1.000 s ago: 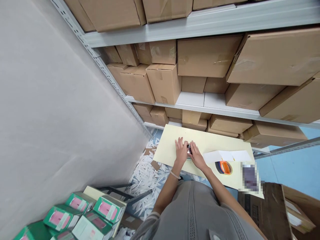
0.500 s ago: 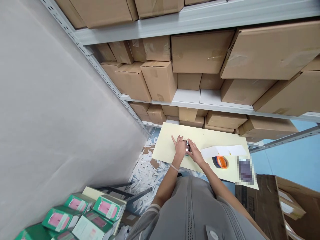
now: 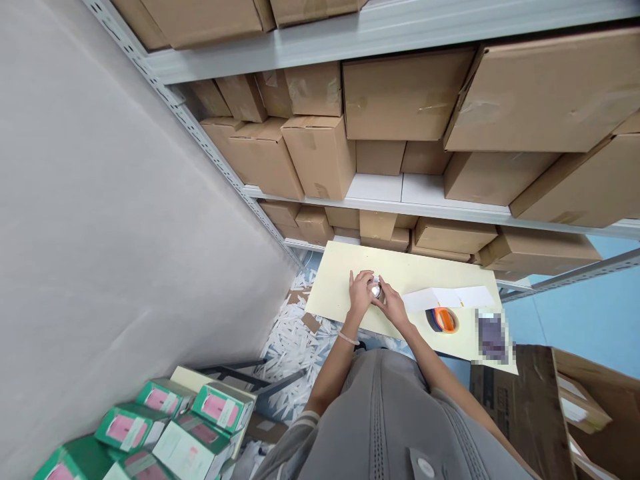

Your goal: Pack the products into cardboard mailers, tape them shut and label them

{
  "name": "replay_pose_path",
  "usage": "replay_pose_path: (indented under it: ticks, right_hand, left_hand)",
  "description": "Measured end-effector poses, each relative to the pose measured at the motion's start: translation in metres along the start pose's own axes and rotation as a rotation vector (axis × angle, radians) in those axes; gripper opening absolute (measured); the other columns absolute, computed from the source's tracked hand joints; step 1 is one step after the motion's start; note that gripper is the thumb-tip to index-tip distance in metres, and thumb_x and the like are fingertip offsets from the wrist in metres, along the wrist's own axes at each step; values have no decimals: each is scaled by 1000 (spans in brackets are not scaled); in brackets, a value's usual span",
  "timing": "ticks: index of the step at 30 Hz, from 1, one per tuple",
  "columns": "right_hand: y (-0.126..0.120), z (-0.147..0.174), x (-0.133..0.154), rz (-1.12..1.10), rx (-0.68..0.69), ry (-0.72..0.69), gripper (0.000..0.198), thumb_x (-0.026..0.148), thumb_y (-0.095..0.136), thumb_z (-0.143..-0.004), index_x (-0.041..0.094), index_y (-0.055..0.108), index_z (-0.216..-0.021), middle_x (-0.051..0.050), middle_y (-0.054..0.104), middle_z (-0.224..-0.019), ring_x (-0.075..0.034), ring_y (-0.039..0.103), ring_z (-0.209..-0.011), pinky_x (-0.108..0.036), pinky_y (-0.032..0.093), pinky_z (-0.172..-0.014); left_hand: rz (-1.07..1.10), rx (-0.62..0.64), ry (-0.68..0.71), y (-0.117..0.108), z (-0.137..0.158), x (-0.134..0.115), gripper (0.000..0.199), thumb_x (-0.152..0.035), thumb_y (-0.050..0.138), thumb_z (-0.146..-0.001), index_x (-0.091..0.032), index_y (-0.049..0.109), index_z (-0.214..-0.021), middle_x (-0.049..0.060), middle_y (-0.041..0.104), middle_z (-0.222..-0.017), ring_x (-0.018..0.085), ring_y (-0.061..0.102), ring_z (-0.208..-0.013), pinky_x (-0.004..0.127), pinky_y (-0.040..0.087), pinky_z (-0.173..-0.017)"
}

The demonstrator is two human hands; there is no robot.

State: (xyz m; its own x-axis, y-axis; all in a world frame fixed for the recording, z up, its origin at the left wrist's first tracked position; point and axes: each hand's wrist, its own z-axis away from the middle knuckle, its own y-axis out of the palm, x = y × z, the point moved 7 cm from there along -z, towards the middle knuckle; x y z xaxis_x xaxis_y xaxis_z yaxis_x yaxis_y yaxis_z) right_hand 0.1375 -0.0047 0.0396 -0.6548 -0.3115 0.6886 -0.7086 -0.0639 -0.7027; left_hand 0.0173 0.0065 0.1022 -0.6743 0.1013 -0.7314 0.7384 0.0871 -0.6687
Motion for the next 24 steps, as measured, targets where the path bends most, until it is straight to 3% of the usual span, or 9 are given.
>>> replay_pose_path:
  ticks: [3, 6, 11, 14, 19, 24]
  right_hand:
    - [0, 1, -2, 8, -10, 1, 61, 49, 46, -95, 20, 39, -148, -15, 57, -136, -31, 59, -118, -46, 48, -98]
    - [0, 2, 0, 10, -30, -21, 69, 51, 49, -94, 19, 30, -152, -17, 51, -142, -32, 52, -128, -48, 46, -102]
    - [-2, -5, 6, 4, -79, -27, 89, 46, 61, -87, 19, 13, -157, -19, 44, -148, -34, 45, -134, -52, 43, -104]
    - [-5, -13, 12, -19, -106, -65, 82, 39, 62, -84, 18, 23, -153, -18, 46, -146, -34, 45, -134, -52, 42, -105]
    - [-7, -24, 12, -86, -133, -71, 61, 33, 58, -82, 17, 41, -139, -16, 55, -133, -32, 55, -122, -48, 47, -98]
    - [-5, -38, 3, -122, -170, -3, 59, 39, 59, -81, 20, 44, -134, -13, 58, -127, -32, 59, -113, -45, 51, -88]
  left_hand:
    - [143, -23, -27, -6, -2, -1, 13, -15, 48, -89, -23, 59, -90, 0, 70, -103, 15, 64, -99, 41, 35, -113]
    - [295, -47, -84, -10, -6, -1, 9, -20, 46, -91, -23, 54, -93, 0, 69, -95, 15, 65, -88, 31, 50, -90]
    - [284, -75, -77, -20, -17, -15, 8, -20, 47, -93, -25, 50, -88, 0, 67, -93, 17, 63, -100, 31, 47, -93]
    - [278, -85, -17, -25, -19, -27, 10, -20, 48, -92, -25, 48, -84, -1, 64, -88, 17, 62, -97, 33, 45, -98]
    - [602, -41, 14, -29, -16, -41, 5, -21, 45, -94, -23, 47, -90, 1, 69, -90, 16, 66, -88, 28, 50, -82]
    - [814, -175, 24, -71, -13, -65, 11, -31, 50, -96, -21, 49, -91, 6, 71, -95, 16, 68, -92, 28, 52, -82]
